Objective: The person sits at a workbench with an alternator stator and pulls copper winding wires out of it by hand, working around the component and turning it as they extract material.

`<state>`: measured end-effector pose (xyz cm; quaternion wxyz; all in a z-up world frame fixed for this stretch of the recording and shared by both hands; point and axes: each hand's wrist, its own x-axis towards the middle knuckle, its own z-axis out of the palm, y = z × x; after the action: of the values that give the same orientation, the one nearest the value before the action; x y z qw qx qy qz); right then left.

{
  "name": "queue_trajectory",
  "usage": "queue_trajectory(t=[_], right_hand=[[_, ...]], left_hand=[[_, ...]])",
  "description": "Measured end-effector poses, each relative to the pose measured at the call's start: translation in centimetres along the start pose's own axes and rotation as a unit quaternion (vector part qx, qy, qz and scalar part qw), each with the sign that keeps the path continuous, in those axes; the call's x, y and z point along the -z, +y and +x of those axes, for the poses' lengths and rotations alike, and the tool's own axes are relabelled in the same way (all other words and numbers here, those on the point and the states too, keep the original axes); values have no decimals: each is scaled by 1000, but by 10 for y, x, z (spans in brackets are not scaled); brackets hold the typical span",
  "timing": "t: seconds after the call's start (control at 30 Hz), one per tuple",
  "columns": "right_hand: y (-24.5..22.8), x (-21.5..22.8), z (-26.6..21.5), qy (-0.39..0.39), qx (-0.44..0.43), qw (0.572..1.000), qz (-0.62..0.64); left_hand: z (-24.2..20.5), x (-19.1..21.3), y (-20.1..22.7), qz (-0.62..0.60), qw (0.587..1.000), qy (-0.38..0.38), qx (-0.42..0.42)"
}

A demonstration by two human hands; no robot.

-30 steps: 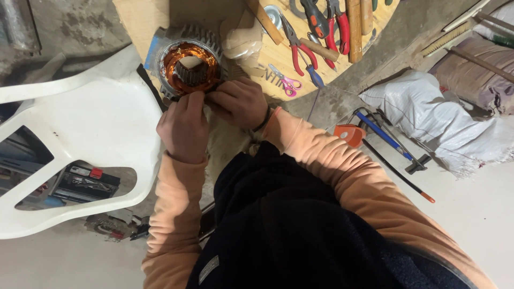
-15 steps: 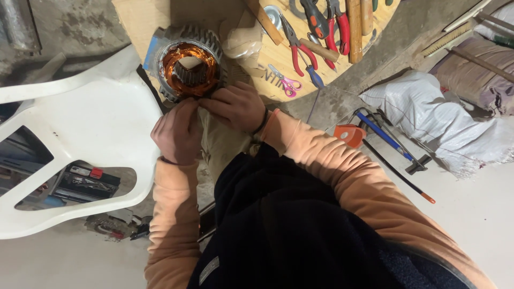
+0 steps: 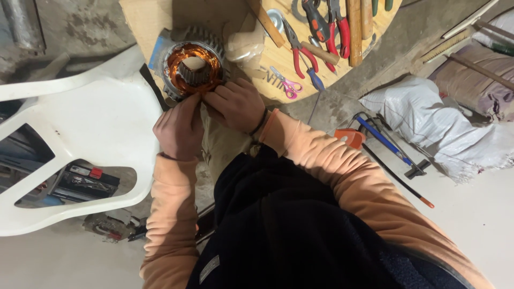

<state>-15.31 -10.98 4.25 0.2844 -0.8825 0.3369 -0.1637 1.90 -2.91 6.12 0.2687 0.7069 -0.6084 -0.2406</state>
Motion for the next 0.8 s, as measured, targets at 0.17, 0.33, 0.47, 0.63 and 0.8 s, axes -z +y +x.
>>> queue_trajectory(t=[0.17,0.33,0.47,0.63,0.8], right_hand=[[26,-20,-27,23,17,996,87],[19,-4,-15,46,-62,985,151],[6,16,10,39,-82,983,161],[2,10,14,35,-42,994,95],[4,13,14,41,-16,998,51]], left_hand=[[-12,-1,-16,-55,995,87,3],[1,5,-18,-140,971,102,163],[15,10,-7,-130,982,99,96],[13,8,-10,-136,982,96,90],[14,5,-16,-168,980,77,77]])
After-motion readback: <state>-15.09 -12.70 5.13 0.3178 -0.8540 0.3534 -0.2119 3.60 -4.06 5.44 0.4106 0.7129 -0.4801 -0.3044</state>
